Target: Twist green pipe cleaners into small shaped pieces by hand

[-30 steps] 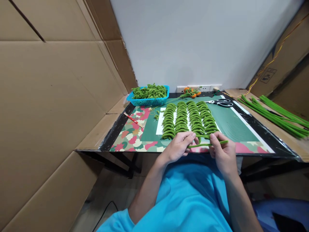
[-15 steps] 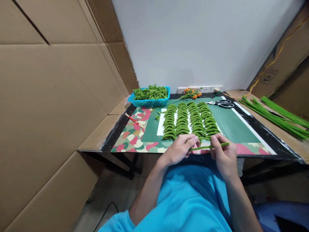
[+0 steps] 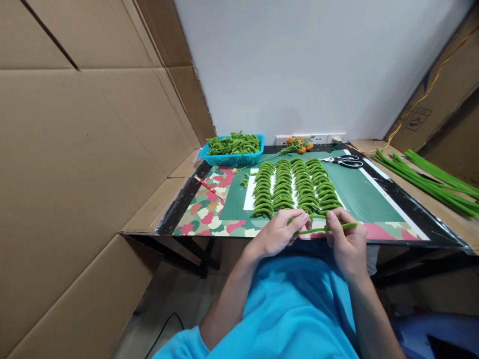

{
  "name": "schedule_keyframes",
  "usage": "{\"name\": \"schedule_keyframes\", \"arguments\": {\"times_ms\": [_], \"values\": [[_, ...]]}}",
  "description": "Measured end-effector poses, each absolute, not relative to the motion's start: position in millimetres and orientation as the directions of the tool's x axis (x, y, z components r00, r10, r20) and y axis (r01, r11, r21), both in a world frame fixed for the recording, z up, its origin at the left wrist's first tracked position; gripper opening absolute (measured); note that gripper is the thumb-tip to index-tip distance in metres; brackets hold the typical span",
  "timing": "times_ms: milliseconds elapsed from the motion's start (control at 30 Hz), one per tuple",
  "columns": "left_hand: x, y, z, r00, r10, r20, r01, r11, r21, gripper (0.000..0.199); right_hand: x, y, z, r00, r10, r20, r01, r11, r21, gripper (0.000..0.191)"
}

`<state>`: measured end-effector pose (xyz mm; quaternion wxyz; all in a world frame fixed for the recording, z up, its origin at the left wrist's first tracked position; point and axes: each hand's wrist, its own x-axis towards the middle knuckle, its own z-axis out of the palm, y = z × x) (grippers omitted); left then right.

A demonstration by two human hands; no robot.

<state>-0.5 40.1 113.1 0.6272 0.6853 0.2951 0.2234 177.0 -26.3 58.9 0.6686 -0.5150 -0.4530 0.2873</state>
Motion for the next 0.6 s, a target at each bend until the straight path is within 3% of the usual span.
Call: {"name": "schedule_keyframes", "arguments": {"times_ms": [600], "values": [[-1.1,39.0,110.4,0.733,0.677,-0.060,0.136,-0.060,0.989,0.050,175.9,-27.1,58.2,0.426,0.849,0.313,0.098,0.301,-0.949,0.045]]}}
